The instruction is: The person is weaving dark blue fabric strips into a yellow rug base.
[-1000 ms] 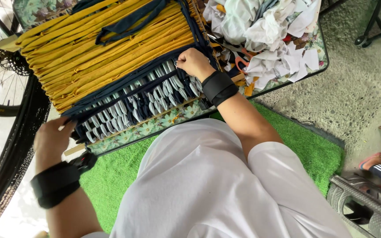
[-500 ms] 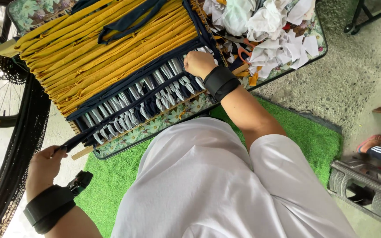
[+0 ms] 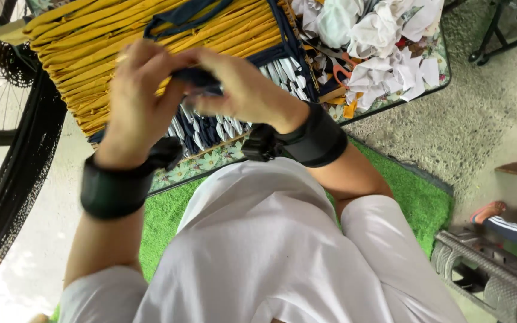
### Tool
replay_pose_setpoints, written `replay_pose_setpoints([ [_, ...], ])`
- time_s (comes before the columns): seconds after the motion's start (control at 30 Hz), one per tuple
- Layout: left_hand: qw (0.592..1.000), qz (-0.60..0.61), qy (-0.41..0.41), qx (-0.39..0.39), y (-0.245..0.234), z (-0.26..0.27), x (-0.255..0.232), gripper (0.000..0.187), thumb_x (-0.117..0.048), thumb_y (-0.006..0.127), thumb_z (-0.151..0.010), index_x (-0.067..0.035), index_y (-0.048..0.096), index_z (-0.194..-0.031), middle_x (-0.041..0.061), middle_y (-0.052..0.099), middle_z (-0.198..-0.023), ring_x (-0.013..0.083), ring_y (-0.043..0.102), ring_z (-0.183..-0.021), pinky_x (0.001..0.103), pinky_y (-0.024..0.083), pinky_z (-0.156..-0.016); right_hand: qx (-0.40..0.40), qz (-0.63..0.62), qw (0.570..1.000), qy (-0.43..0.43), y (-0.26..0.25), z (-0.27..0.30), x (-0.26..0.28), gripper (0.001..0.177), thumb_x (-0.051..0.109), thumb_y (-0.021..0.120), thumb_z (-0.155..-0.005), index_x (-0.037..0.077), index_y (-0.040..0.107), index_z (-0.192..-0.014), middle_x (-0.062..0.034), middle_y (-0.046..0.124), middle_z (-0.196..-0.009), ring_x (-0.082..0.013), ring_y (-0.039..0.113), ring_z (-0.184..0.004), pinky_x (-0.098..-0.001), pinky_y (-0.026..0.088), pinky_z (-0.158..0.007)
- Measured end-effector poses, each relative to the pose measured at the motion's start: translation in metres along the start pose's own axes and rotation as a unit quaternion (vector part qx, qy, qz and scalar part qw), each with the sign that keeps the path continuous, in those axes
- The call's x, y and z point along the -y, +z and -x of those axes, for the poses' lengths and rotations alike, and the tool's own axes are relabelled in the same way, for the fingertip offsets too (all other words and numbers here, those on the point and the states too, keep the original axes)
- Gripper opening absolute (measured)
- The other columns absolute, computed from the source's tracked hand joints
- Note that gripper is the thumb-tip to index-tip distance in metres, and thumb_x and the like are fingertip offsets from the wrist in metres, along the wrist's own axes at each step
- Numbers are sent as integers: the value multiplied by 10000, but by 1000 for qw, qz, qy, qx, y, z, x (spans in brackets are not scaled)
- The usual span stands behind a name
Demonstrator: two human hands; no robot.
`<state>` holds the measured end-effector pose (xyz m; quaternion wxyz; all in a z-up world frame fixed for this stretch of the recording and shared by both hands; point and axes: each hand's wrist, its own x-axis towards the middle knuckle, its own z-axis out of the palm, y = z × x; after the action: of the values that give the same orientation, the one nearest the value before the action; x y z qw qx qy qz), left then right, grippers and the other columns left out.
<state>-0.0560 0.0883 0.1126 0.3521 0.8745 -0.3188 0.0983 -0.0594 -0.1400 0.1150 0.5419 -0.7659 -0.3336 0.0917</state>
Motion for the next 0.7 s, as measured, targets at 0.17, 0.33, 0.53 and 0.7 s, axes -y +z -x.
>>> replay_pose_setpoints([
  [0.17, 961, 231, -152, 28, 114, -24, 33, 217, -215, 607, -1082, -43, 579, -1213, 143, 679, -1014, 332, 666, -944, 410, 521, -815, -176, -116, 973, 93, -66, 64, -34, 279, 229, 626, -1121, 20, 606, -1304, -19, 673, -952, -85, 660, -708, -240, 580, -641],
  [0.33, 971, 3, -132, 198, 204, -10, 53, 187, -201, 602, -957, -141, 726, -1083, 196, 707, -938, 392, 670, -962, 495, 543, -789, -316, -91, 944, 6, -131, 116, -13, 187, 191, 614, -1178, 34, 554, -1261, -48, 631, -1036, -124, 653, -750, -291, 607, -681],
  [0.53, 903, -144, -196, 354, 253, -14, 73, 198, -172, 634, -906, -166, 767, -1051, 221, 700, -1025, 386, 672, -1005, 498, 543, -848, -370, -99, 924, 14, -152, 145, -27, 168, 200, 621, -1247, 59, 530, -1257, -25, 554, -909, -117, 545, -674, -260, 469, -585],
  [0.7, 841, -158, -361, 371, 263, -39, 76, 570, -439, 729, -862, -28, 665, -1252, 216, 638, -1321, 390, 587, -1252, 483, 475, -1028, -294, -60, 952, 57, -143, 140, -79, 278, 360, 597, -1195, 116, 572, -1325, 32, 495, -868, -53, 392, -610, -205, 307, -514],
])
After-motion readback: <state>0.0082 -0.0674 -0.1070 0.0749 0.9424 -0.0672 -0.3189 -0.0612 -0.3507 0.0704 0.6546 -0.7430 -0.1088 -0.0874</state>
